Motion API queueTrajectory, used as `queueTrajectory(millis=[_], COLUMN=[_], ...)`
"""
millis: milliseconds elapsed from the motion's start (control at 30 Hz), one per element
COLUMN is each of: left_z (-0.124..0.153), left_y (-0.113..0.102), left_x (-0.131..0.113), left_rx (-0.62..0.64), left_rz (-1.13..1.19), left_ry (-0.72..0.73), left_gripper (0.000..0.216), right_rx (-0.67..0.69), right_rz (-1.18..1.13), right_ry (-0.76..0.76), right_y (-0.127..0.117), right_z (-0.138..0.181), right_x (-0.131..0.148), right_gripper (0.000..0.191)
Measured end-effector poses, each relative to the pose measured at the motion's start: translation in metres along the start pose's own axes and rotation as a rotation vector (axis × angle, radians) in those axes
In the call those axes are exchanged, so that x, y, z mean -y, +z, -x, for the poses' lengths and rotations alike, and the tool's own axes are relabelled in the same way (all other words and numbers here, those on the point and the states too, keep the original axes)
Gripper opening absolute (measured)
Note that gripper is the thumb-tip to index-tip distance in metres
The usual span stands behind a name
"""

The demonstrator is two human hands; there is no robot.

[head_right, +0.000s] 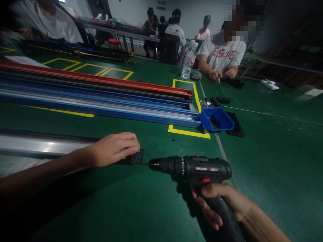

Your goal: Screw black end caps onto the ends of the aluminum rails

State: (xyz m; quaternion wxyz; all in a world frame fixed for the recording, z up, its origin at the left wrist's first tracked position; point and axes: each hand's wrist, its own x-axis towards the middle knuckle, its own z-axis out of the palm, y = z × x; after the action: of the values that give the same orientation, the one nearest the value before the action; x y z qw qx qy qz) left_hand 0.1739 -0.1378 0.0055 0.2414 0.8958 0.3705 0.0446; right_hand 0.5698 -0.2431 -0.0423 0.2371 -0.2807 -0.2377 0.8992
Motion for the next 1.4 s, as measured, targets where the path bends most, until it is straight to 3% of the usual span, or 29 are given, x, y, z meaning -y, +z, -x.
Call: queueTrajectory(millis=[667,1400], left_z=[-0.001,-0.0011], left_y=[0.0006,0.0011], left_x=[0.0011,0.0018], left_rx=[-0.023,-0.031], left_rz=[-0.014,-0.015], left_ry=[0.027,0.042], left_gripper=[0.042,0.043], right_rx=[-0.055,0.026], right_rz=[0.041,0.042], right_ry=[-0.011,0.007], right_y=[-0.0019,-0.0043], right_z=[0.0015,-0.0014], right_x=[-0.0035,0.0024], right_gripper=[0.025,0.03])
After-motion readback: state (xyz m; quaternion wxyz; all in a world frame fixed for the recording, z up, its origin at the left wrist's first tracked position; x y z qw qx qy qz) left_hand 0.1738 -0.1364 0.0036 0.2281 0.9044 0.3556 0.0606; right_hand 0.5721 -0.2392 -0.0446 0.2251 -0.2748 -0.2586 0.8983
